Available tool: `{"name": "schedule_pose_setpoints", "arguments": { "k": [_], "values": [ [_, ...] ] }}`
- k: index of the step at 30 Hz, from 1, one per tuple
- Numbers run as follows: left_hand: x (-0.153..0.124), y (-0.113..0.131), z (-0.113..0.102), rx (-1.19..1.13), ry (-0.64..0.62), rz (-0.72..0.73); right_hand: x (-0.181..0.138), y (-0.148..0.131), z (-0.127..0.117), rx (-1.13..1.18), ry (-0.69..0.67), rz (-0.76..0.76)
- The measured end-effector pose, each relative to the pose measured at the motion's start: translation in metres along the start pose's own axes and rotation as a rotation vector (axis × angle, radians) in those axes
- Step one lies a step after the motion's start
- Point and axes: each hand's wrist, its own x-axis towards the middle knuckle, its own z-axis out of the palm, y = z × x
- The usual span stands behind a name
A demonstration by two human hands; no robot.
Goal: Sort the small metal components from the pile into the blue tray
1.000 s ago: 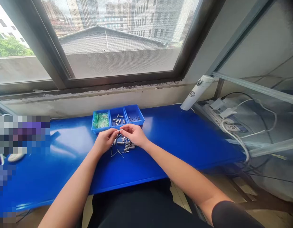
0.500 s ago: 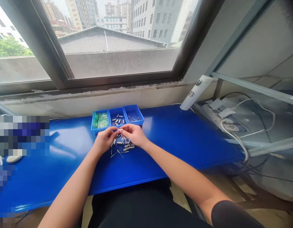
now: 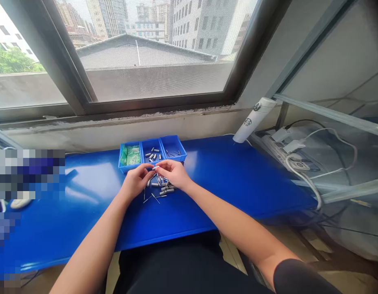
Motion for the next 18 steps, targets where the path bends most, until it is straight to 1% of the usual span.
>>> {"name": "schedule_pose_setpoints", "arguments": {
  "k": [6,11,18],
  "values": [
    [0.0001,-0.0009,-0.0022,0.023,-0.038,-0.003,-0.0022,-0.0014,-0.0011,-0.046,-0.028,-0.038],
    [-0.0003,-0.0014,-0.0033,0.058,-0.068,-0.02,-0.0018,-0.0018,-0.0016,-0.068,-0.024,-0.027],
    [-0.0006,0.0005,-0.0039,0.076,-0.12,-0.08,-0.0026,-0.0065,-0.0001,-0.007,-0.027,0.002]
  ]
}}
